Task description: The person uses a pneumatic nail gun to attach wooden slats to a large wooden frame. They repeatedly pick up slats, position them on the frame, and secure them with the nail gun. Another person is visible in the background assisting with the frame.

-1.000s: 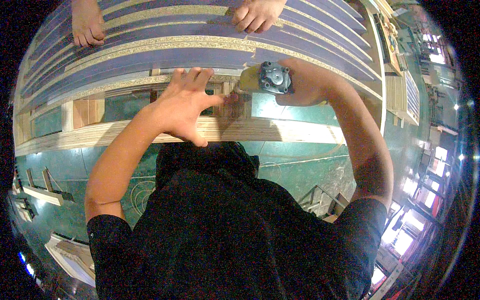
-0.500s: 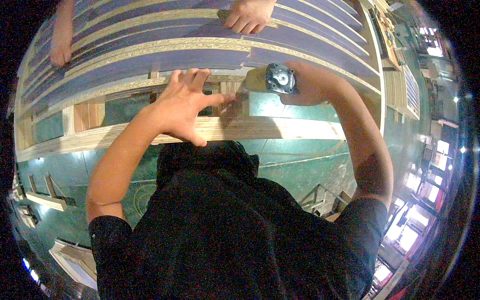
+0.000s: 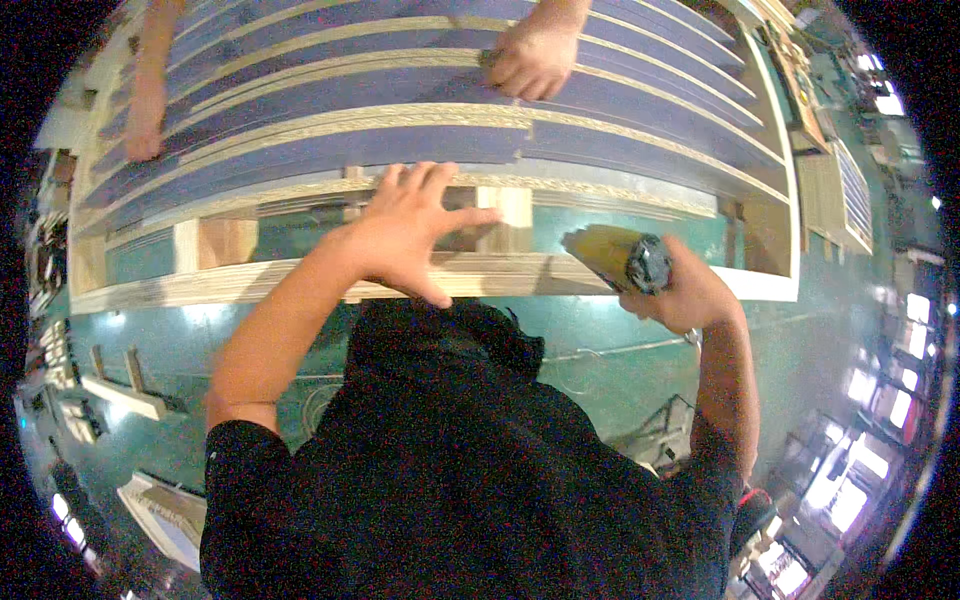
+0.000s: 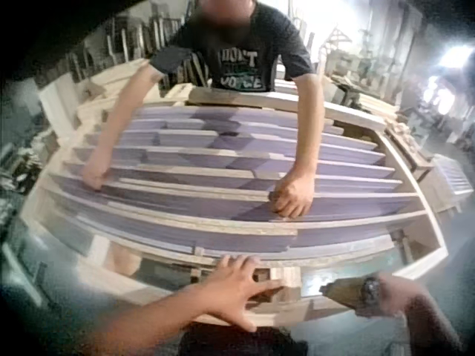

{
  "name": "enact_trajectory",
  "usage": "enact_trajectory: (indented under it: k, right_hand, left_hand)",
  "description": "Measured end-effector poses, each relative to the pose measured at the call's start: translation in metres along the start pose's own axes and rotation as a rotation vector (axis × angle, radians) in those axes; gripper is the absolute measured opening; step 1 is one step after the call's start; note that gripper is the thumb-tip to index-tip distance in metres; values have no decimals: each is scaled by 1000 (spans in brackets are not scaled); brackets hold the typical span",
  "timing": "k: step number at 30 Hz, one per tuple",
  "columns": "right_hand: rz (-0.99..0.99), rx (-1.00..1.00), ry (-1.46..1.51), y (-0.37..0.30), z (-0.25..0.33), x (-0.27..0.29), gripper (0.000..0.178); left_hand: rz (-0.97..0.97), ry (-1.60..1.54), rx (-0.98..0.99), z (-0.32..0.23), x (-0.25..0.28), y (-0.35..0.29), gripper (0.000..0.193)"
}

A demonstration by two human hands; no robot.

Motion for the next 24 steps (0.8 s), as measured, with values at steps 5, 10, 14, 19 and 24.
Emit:
enact_trajectory:
  k: [5,10,14,19,24]
  right_hand:
    - [-138,-56,196,1,-1,-15,34]
    - [-259,-89,180,5,-3,-22,18]
    - [-370,-54,211,-2,-2,-33,18]
    - [-560,24,264,-11,21,-63,26]
    - [-494,105,381,7,61,-141,43]
  left_hand:
    - [-56,-31,-67,5,1,-5,114]
    - [-224,-97,-24,36,2,-24,84]
    - [-323,-75,94,81,7,-70,68]
    - [-529,-151,199,158,23,-156,53]
    - [-591,-156,333,231,24,-259,49]
Point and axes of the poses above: each hand's wrist, its own y-axis towards the middle knuckle, its own x-axis out of the back of the hand, z = x × y, the point moved 8 cm from there along y, towards the middle knuckle, and after that the axes turned 8 degrees about y, right-handed, at the moved point
